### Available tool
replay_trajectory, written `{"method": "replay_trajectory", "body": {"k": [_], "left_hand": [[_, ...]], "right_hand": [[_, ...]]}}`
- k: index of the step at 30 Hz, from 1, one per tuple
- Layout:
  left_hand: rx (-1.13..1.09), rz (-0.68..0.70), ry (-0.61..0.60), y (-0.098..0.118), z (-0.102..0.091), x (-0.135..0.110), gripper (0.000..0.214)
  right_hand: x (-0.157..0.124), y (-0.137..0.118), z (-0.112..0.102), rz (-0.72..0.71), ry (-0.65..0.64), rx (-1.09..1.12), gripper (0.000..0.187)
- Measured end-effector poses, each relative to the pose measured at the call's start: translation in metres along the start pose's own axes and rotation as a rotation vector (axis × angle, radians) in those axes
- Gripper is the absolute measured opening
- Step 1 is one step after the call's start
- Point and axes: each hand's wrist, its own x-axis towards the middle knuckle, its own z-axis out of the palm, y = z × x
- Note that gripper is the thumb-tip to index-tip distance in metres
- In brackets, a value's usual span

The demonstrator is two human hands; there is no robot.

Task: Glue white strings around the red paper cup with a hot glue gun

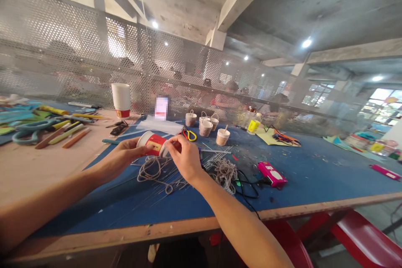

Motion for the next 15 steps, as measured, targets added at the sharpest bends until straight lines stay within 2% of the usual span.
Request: {"method": "replay_trajectory", "body": {"k": [15], "left_hand": [[0.046, 0.011, -0.056, 0.0035, 0.0016, -0.0034, 0.028]], "right_hand": [[0.0018, 0.0008, -0.0009, 0.007, 0.014, -0.009, 0.02]]}}
